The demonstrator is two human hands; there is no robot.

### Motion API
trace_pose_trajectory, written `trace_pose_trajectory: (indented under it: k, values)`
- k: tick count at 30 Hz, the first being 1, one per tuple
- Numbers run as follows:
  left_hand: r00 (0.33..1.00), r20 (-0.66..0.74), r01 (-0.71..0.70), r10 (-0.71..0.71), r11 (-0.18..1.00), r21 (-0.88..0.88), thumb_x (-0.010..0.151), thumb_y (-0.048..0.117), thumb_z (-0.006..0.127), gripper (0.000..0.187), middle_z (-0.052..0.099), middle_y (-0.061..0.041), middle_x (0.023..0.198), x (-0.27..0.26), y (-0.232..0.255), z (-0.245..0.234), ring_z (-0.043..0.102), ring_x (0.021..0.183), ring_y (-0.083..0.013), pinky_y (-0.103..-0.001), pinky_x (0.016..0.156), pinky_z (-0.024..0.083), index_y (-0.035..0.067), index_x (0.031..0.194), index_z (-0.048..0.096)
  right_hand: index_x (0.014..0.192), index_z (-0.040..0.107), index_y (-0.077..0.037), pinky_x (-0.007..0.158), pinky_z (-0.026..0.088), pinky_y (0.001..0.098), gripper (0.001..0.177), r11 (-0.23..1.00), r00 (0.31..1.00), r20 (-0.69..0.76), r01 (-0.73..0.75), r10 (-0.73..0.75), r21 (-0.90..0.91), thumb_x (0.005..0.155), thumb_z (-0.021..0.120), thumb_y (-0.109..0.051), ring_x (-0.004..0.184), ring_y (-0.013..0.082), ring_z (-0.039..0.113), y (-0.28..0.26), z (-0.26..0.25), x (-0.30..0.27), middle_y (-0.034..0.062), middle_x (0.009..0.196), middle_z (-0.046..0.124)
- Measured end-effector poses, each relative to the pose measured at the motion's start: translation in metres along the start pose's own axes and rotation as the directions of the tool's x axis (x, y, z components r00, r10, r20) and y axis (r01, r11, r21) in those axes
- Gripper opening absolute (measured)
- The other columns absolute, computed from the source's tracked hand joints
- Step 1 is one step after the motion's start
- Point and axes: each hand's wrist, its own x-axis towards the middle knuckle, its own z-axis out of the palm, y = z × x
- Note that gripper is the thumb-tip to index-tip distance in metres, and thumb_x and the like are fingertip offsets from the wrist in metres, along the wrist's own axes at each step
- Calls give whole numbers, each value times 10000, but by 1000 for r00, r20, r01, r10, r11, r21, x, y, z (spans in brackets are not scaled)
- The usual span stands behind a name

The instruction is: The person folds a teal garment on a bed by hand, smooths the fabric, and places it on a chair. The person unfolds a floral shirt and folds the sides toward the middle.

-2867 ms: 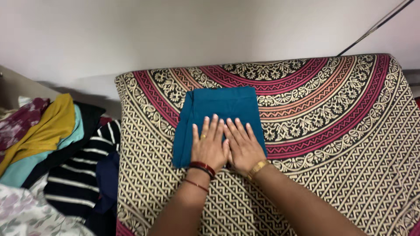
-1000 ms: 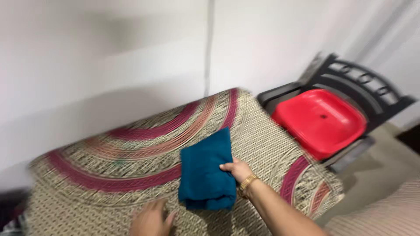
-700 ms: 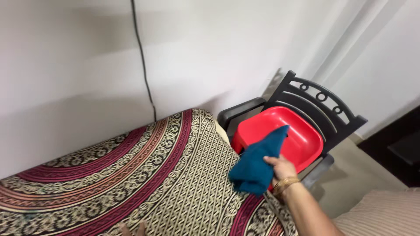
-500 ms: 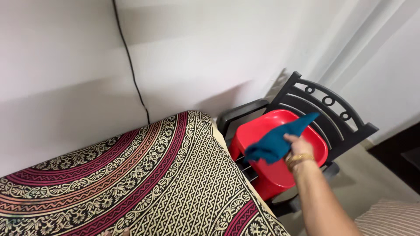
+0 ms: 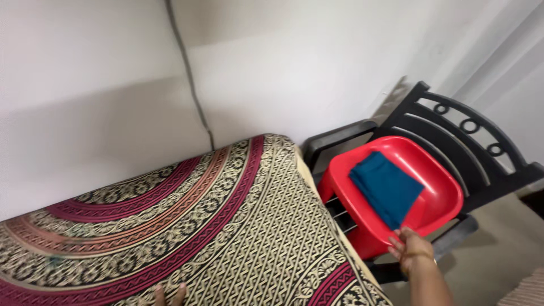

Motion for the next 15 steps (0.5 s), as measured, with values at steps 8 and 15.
trace_pose_trajectory:
  k: [8,15]
  values:
    - [968,-125,-221,218,975,-14,786,508,850,1067,508,-207,1483,-23,7,23,627,1239,-367,-515,1063,512,324,1615,205,1323,668,39,905,565,469,327,816,880,397,421,-261,-395,1017,631,-72,1015,338,691,117,78,-141,206,1187,739]
    - [858,-199,-491,474,870,-43,879,549,668,884,33,-96,1744,-79,-63,42,78,1567,-458,-812,1154,36,366,1629,237,1373,611,-165,1120,483,354,505,307,352,927,875,128,-374,882,711,-230,1285,232,664,262,197,-300,90,1320,683]
